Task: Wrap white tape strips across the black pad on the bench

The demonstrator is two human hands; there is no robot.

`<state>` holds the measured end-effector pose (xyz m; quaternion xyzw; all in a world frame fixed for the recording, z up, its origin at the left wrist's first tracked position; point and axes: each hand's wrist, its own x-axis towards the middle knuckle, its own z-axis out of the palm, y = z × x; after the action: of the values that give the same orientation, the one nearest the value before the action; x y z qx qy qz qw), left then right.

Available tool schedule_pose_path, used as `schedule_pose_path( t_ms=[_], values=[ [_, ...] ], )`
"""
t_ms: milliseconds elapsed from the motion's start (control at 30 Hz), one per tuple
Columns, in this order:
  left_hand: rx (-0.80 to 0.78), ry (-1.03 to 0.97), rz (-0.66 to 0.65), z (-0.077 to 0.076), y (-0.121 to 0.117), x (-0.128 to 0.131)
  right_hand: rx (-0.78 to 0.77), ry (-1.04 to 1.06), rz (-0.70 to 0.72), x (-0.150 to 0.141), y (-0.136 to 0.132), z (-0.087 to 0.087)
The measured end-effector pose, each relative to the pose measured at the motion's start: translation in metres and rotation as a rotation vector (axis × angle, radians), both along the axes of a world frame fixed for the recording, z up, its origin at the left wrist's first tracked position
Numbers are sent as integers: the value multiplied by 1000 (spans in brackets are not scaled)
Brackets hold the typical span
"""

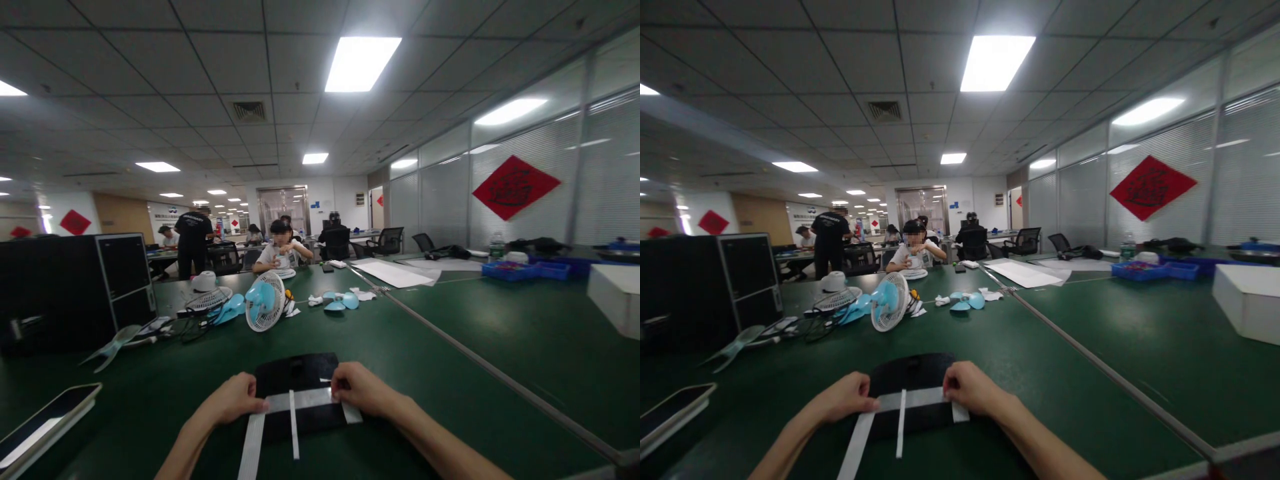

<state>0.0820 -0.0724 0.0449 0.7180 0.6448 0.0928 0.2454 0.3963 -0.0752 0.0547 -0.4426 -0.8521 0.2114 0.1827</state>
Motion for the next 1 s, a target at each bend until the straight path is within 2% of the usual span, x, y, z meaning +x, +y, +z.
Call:
schedule_pose_path(
  t_ms=[200,300,400,500,667,867,1000],
  values=[
    [-19,-34,-37,0,1,-4,-27,32,37,5,8,-5],
    [-33,-44,-33,2,0,-3,27,58,10,2,13,-2],
    [-44,-64,-30,3,0,-4,129,43,-12,-13,22,3],
    [-48,-91,-45,0,3,-7,216,-28,46,-35,35,8],
    [-29,-114,-89,-4,6,-11,247,-132,88,-67,55,3],
    [-21,-119,-113,5,0,-11,249,-141,60,-76,65,-7],
    [54,-126,-75,-1,8,-16,246,-137,48,-76,65,-10]
  ],
)
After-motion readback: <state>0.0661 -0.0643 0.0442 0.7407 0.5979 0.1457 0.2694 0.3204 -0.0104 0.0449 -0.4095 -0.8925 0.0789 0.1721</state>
